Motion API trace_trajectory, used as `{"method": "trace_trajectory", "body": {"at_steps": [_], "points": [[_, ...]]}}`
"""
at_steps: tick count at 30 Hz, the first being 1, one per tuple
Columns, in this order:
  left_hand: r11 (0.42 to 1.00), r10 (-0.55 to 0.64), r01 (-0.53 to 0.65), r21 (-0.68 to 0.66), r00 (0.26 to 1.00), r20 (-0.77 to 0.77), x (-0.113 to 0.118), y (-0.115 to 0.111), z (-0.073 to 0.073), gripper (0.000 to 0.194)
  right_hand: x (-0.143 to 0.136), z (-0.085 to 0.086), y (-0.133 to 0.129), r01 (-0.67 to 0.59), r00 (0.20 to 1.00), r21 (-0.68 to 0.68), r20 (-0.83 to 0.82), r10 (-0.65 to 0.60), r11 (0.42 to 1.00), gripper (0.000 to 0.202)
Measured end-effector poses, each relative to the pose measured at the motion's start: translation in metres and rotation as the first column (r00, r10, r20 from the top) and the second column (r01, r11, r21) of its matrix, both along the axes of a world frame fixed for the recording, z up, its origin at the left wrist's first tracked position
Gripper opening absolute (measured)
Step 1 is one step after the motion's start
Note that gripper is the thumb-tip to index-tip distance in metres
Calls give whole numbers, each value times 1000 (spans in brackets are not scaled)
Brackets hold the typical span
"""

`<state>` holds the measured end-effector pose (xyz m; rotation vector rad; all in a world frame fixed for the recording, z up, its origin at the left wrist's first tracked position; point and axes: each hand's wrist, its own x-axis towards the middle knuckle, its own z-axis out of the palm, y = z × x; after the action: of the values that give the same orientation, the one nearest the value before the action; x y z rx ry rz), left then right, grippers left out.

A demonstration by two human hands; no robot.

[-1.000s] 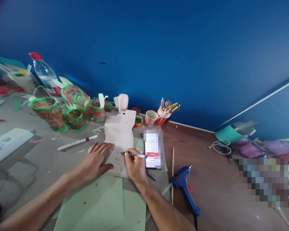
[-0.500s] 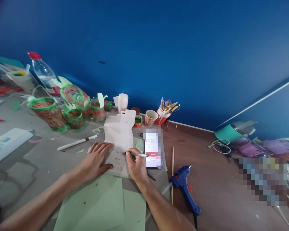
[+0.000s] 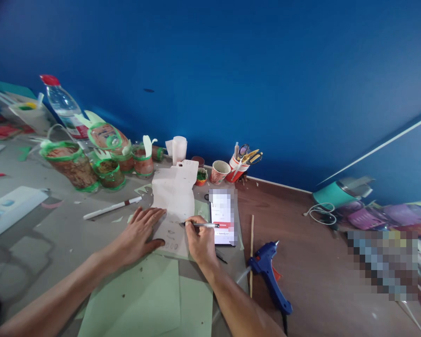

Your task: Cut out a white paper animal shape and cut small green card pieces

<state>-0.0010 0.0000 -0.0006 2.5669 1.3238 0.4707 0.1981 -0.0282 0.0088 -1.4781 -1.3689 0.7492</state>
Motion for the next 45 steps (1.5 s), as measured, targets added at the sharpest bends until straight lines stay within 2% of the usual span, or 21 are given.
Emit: {"method": "trace_trajectory", "body": {"at_steps": [39,45], "points": [[1000,4,-4,-3,1000,-25,1,1,-2,65,-1,-3,3,-1,999,-6,-46,0,1000,20],[1000,-1,0,-21,1000,-22,0,2,-1,63,-1,-4,1,64,991,-3,-114,-64,998,23]]}}
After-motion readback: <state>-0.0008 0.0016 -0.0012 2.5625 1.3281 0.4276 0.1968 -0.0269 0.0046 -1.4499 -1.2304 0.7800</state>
